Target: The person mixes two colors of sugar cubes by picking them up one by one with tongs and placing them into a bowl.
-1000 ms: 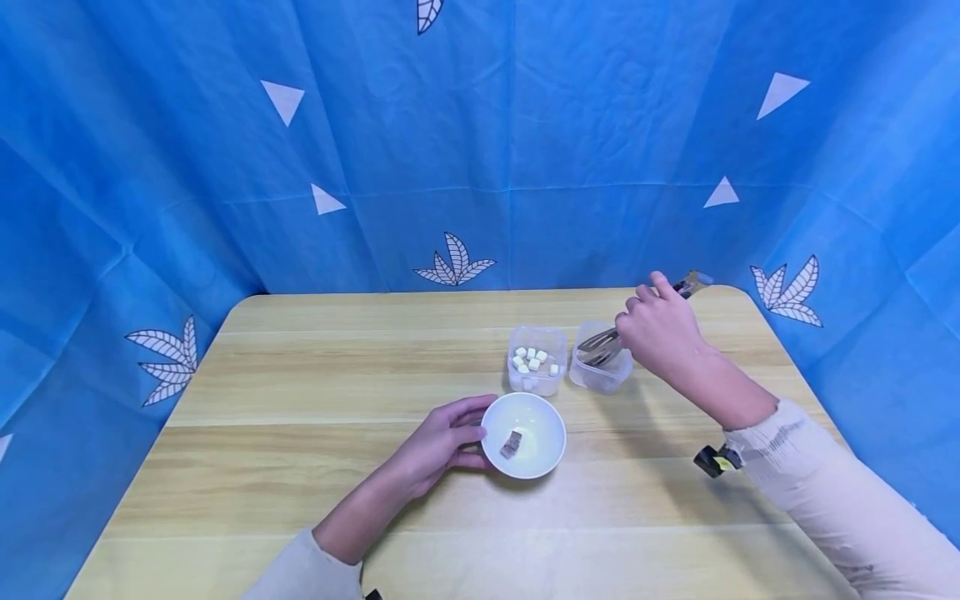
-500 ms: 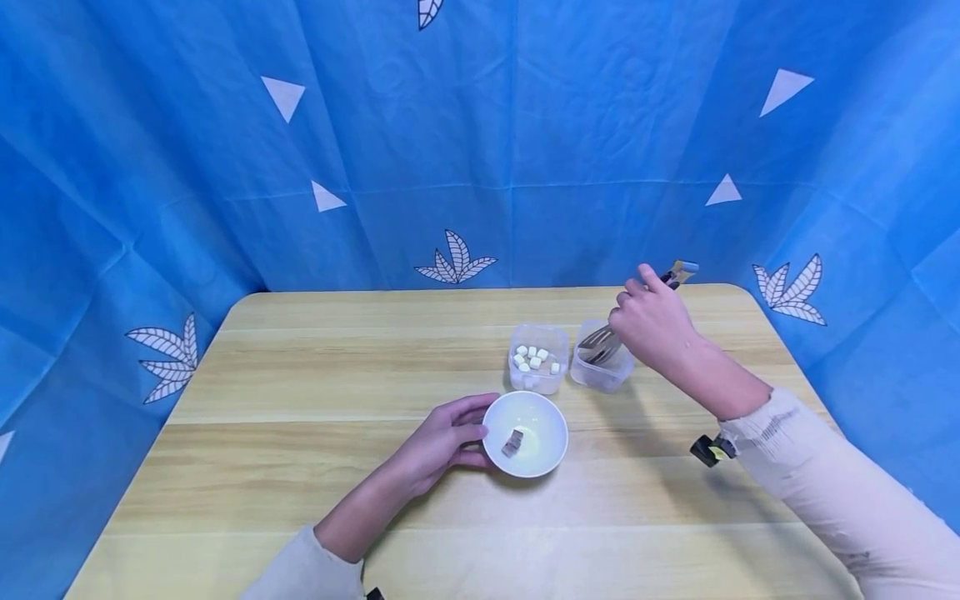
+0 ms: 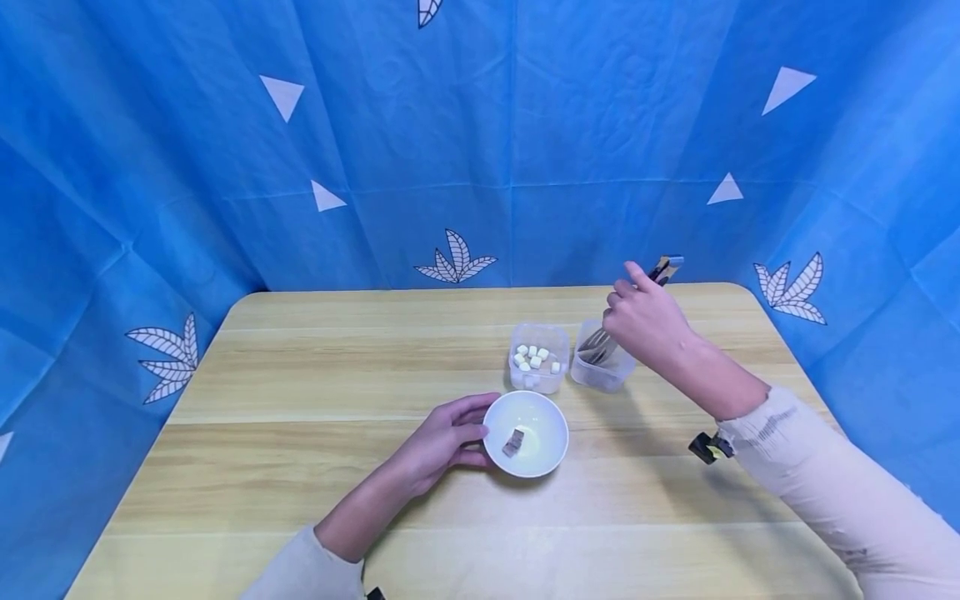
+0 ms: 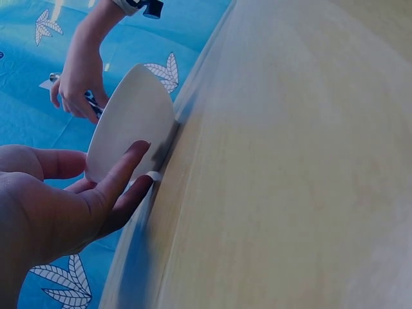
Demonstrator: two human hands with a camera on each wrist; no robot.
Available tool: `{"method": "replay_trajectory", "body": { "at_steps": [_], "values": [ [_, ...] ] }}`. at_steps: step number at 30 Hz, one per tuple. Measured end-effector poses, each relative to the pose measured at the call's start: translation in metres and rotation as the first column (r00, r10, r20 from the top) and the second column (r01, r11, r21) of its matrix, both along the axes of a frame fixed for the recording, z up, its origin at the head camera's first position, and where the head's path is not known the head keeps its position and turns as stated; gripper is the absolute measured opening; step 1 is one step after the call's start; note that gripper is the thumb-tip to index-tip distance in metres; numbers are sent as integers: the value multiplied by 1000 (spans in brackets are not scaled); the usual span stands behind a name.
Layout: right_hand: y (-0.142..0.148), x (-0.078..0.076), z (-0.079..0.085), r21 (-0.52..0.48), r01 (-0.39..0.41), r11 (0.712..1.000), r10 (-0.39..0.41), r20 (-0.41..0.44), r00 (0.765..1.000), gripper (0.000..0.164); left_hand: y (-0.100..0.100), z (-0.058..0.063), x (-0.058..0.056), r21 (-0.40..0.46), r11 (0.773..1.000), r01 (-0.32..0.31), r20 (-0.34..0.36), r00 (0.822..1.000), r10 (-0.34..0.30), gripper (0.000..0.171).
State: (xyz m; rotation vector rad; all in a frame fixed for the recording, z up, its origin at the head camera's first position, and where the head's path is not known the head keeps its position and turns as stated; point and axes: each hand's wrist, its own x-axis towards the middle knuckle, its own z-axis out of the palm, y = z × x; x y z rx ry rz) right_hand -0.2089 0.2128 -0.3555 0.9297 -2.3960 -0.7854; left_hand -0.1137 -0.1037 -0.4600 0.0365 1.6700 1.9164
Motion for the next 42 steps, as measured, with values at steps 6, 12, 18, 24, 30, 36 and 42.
{"method": "replay_trajectory", "body": {
  "at_steps": [6,12,18,24,30,36,42],
  "values": [
    [-2,-1,0,46,-20,999,20,12,1000,16,0,1,0,-8,1000,-2,4,1000,2,56],
    [-1,-6,-1,66,-51,997,51,-4,999,15,0,1,-1,-10,1000,-3,5,1000,3,57],
    [1,-9,-2,101,-44,994,44,4,999,14,0,1,-1,-8,1000,-2,9,1000,2,57],
    [1,-11,-7,131,-98,986,97,13,995,14,0,1,-1,-4,1000,6,3,1000,-6,58],
    [1,-11,-9,110,-125,986,126,1,992,13,-1,1,-1,-1,1000,5,0,1000,-5,58],
    [5,-10,-13,64,-138,988,140,-25,990,15,-1,1,-1,-2,1000,3,1,1000,-3,58],
    [7,-8,-17,32,-131,991,132,-16,991,16,0,3,-1,-3,1000,8,-5,1000,-8,58]
  ]
}}
